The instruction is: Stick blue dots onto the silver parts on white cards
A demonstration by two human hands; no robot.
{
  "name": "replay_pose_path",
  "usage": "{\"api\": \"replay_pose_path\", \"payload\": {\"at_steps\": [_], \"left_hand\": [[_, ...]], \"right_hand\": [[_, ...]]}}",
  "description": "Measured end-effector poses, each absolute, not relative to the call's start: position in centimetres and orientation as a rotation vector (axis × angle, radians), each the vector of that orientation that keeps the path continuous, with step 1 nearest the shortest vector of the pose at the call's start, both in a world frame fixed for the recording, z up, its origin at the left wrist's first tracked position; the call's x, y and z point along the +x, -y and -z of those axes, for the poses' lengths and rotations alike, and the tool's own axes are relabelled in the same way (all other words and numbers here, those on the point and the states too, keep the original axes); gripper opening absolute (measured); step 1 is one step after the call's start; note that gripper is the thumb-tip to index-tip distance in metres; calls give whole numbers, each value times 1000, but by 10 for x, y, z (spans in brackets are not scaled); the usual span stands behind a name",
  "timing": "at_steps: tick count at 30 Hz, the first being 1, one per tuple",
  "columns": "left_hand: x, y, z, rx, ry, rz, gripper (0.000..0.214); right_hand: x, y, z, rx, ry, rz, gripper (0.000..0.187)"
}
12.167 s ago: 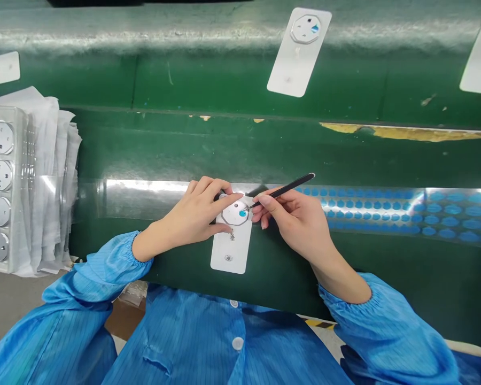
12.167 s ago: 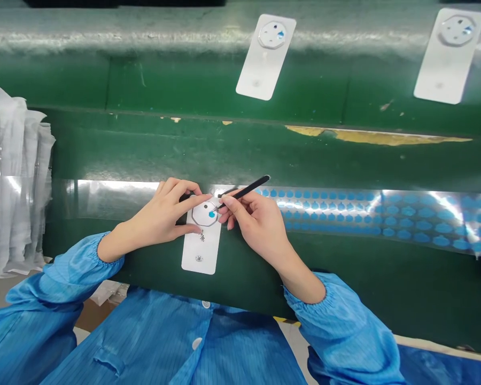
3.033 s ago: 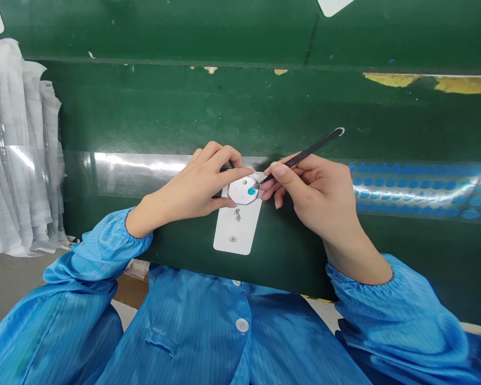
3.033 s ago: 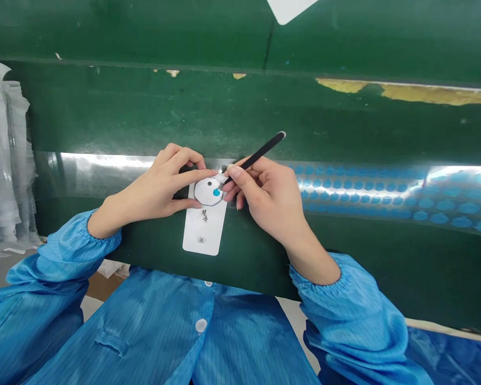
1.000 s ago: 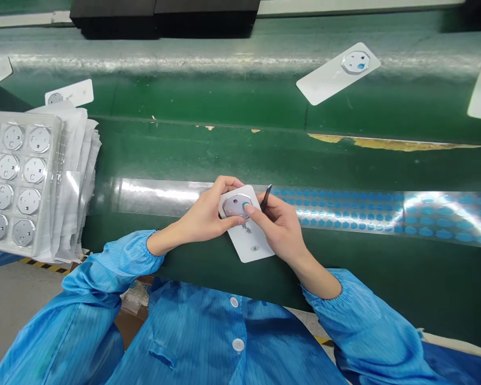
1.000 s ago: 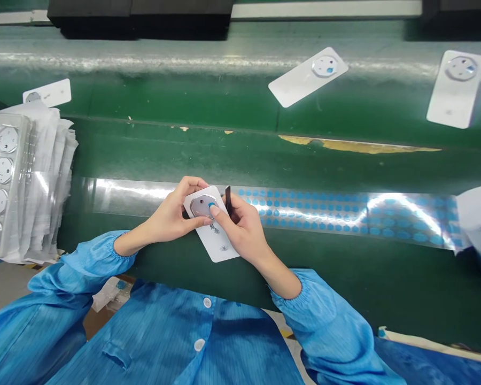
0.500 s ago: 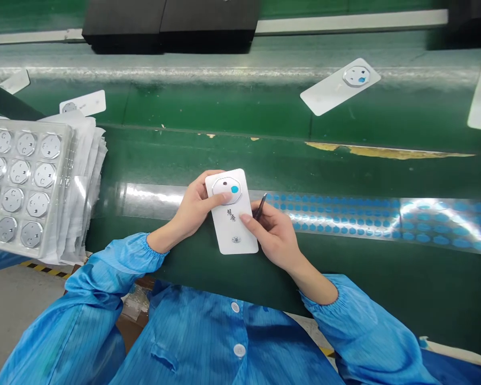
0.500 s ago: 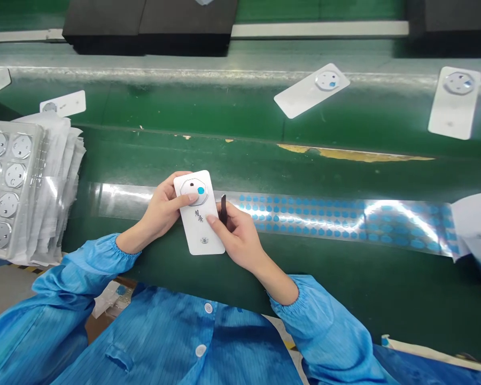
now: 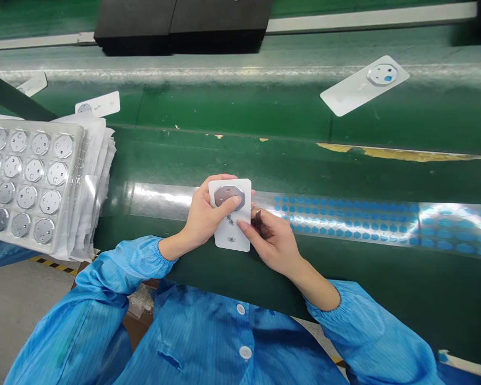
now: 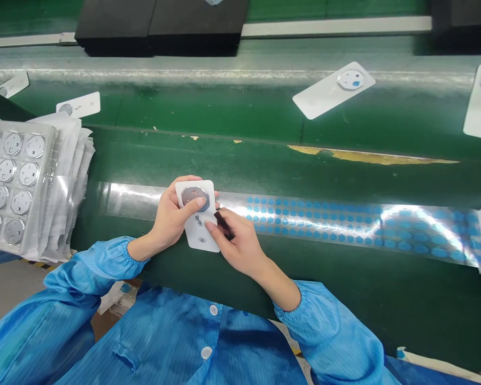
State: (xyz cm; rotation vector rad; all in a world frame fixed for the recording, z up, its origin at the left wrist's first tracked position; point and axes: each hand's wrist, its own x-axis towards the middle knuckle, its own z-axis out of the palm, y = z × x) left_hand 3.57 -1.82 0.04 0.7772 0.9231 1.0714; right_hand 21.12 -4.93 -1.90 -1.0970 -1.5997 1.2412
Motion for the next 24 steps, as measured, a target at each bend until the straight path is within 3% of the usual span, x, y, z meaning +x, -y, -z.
{"api": "replay_pose_path", "payload": {"at_steps": [18, 24], "left_hand": [[32, 12, -2, 703, -905, -1130, 47], [14, -14, -3, 747, -916, -1226, 52]], "right_hand": [[212, 48, 21, -1098, 1639, -1227, 22], [212, 48, 23, -1104, 1698, -1255, 31]]}}
